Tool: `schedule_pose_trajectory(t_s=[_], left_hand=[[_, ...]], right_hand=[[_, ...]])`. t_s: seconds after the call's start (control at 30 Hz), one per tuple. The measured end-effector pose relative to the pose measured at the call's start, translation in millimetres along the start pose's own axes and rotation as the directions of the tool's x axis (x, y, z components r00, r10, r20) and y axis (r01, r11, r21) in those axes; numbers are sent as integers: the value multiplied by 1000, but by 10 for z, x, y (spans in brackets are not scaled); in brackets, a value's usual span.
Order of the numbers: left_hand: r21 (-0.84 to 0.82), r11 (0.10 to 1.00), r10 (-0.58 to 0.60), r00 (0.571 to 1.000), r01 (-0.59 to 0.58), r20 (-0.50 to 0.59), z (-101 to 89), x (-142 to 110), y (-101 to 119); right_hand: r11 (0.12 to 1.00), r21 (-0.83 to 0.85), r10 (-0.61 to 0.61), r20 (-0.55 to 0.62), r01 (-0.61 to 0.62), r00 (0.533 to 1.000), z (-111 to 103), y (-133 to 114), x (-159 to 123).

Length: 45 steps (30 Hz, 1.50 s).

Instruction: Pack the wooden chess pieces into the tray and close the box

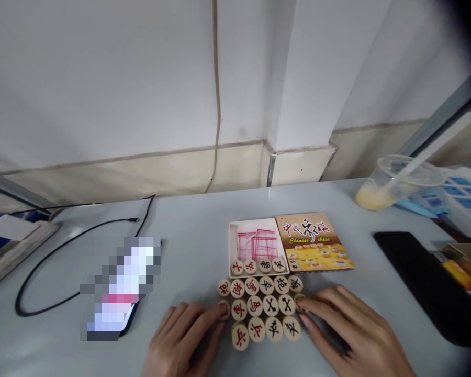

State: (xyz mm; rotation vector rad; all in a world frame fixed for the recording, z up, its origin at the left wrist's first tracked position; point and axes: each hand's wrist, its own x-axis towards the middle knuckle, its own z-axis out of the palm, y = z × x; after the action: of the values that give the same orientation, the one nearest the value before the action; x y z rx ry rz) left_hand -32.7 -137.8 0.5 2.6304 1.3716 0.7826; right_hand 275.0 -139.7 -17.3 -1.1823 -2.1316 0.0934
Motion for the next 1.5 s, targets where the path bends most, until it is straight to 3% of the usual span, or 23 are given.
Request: schedule_pose_trajectory(t_s=[0.2, 0.37, 0.6, 0.8, 0.93, 1.1, 1.33, 1.5], left_hand=[[-26, 999, -39, 999, 39, 5, 13, -30, -4], [-29, 988, -151, 988, 151, 21, 58, -45, -16], [-186, 951, -243, 969, 246, 41, -48, -2, 34], [-297, 948, -145, 986, 115, -83, -110, 505, 106], [-400, 914, -101, 992, 64, -72, -58, 923, 72], [-447, 894, -76, 995, 39, -66, 91, 1095, -58], [-273, 962, -9, 996, -15, -87, 197, 1022, -198], [-136, 990, -53, 996, 43, -69, 218, 1037, -278]], right_hand=[[997, 70, 7, 53, -11, 999, -38, 12, -65], [984, 113, 127, 82, -135, 989, 0, 51, -147], [989, 90, 122, -5, -121, 993, -102, 107, -61], [991, 133, 36, -31, -31, 999, -132, 58, 388], [984, 150, -83, -78, 94, 994, -78, 79, 781], [979, 156, -113, -102, 128, 988, 45, 173, 1021], [987, 92, -132, 14, 130, 991, 128, 312, 942], [996, -12, -89, 90, 90, 992, 79, 377, 956]])
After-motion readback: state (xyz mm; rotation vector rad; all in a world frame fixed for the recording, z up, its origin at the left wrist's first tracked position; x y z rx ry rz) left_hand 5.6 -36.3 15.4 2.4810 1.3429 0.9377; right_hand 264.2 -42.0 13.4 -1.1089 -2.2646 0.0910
